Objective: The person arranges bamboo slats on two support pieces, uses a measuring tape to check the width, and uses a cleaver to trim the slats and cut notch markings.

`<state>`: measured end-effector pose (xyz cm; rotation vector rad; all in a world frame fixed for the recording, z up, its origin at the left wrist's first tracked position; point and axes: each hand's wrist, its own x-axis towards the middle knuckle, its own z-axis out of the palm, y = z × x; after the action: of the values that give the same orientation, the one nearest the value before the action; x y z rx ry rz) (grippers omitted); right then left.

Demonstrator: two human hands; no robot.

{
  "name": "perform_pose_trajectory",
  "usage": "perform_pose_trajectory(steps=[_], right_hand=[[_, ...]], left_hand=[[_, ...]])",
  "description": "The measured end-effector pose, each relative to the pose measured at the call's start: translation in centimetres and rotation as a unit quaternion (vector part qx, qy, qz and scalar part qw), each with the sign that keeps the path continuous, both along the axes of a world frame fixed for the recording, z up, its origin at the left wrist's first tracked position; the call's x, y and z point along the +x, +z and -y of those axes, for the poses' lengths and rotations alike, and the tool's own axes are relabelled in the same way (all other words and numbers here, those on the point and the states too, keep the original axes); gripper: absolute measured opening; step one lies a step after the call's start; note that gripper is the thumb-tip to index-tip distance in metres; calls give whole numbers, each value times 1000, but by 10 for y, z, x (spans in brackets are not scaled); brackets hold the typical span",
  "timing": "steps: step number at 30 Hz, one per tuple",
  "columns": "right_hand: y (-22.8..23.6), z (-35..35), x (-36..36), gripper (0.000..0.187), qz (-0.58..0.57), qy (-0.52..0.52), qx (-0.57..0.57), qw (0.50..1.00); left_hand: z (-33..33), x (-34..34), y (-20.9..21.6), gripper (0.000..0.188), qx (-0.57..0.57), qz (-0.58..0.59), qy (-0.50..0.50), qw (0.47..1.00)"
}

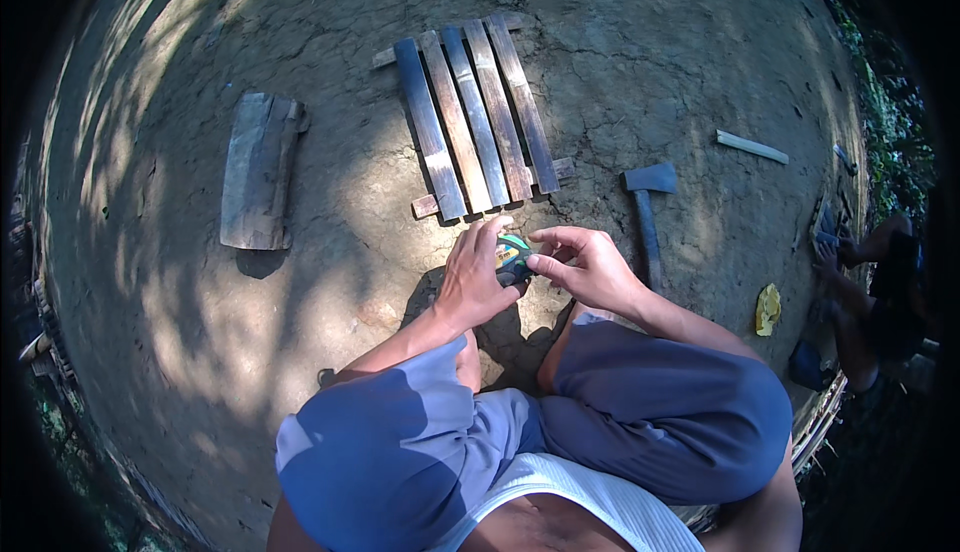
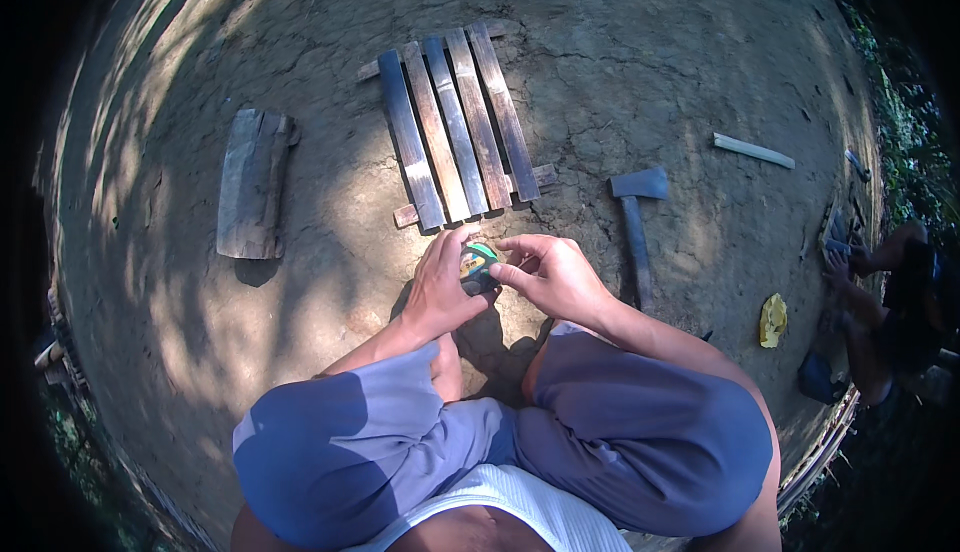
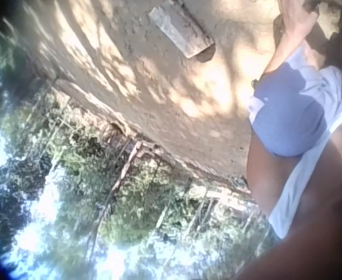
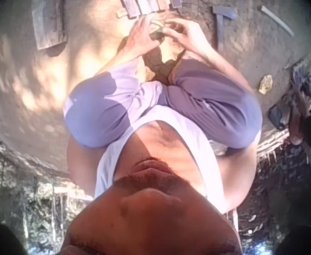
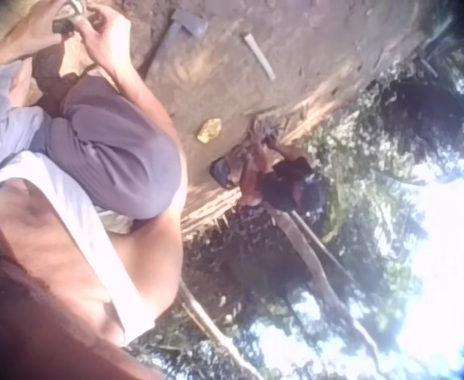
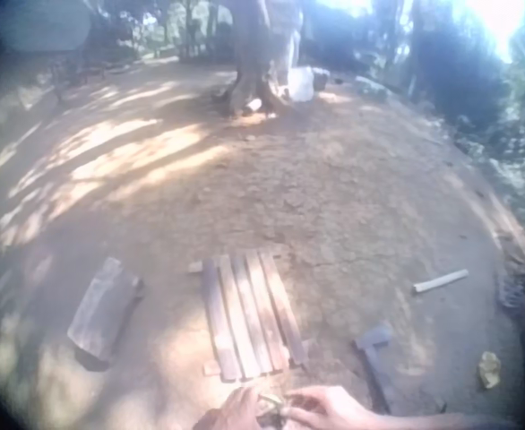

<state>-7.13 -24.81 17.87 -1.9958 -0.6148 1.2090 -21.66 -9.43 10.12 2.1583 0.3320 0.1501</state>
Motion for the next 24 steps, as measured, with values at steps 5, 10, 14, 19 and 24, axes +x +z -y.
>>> perform_pose_trajectory(steps=[5, 10, 14, 19, 24], right_hand=[[-34, 13, -9, 24, -344, -172, -9, 923], [-42, 10, -5, 19, -436, -282, -28, 854], [-61, 16, -4, 18, -421, -218, -39, 880], [-94, 13, 41, 23, -247, -168, -4, 954], [-140, 13, 108, 22, -56, -203, -26, 977]], left_hand=[[-2, -2, 4, 78, 28, 0, 10, 1000], [-16, -2, 13, 64, 45, 96, -93, 990], [-22, -6, 8, 64, 85, 94, -132, 983], [-61, -24, -6, 59, 151, 13, -63, 986], [-118, -44, -40, 47, 173, -40, 36, 983]])
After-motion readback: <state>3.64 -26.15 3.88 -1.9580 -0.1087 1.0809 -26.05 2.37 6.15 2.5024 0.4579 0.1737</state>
